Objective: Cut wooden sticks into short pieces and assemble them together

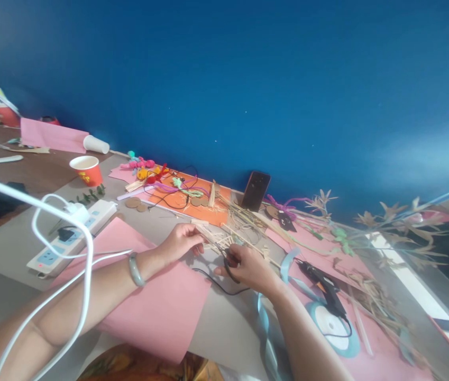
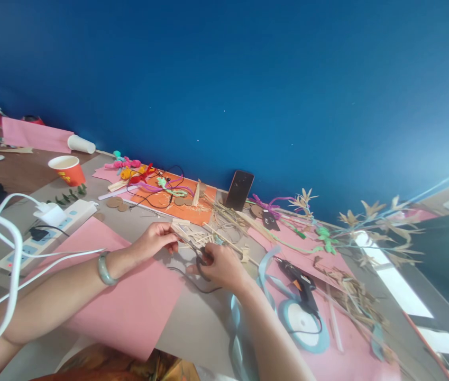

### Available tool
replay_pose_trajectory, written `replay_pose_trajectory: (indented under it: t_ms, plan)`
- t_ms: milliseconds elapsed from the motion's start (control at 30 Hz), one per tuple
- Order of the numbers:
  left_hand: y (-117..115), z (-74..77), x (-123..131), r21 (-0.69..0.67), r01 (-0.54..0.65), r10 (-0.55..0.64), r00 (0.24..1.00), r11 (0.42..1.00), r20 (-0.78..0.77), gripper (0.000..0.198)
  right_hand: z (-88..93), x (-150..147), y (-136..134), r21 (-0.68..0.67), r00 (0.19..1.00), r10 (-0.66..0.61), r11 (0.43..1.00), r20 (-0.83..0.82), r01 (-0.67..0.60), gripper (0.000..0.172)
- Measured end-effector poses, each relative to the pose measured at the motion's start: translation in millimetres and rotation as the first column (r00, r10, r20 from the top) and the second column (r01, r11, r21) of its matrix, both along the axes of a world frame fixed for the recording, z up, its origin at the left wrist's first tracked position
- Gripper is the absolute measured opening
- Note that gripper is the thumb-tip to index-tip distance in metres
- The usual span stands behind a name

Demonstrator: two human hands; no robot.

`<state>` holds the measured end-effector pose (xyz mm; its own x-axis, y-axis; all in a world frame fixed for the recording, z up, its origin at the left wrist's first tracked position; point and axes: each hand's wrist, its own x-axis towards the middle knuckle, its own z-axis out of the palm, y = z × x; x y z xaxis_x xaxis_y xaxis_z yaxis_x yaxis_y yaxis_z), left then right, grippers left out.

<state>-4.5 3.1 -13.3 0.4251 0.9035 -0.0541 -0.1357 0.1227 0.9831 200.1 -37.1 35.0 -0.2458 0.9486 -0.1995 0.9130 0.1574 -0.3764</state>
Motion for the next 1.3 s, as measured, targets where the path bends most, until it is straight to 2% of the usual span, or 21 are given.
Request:
replay_pose_trajectory:
  t_ms: [333,700,900,1133,1300]
  plan:
    - [-0.7,1.0,-0.2,0.001,0.008,-0.008,1.000,1.000,0.007,0.019,1.6,-0.4,1.3,-0.013,1.000,-0.010,1.000,-0.029,0.010,0.042]
    - [-3.6,8.4,-0.1,-0.010,-0.010,0.010,1.000,1.000,0.010,0.025,1.4,1.0,2.8,-0.034,0.999,-0.028,0.999,-0.032,0.027,0.040]
    - [-3.3,6.5,-0.8,-0.005,-0.003,0.003,1.000,1.000,0.004,0.027,1.9,2.4,2.5,-0.085,0.998,-0.028,0.996,-0.054,0.023,0.037]
    - [-5.3,4.7,1.5,0.028,0.013,-0.012,0.999,1.000,-0.029,0.024,1.7,-2.4,1.1,-0.003,1.000,-0.028,1.000,0.003,0.028,0.041]
    - [-4.7,-0.9,3.1,0.027,0.049,-0.048,0.998,0.998,-0.033,0.023,0.6,-3.6,1.1,-0.016,1.000,-0.020,1.000,0.006,0.020,0.040]
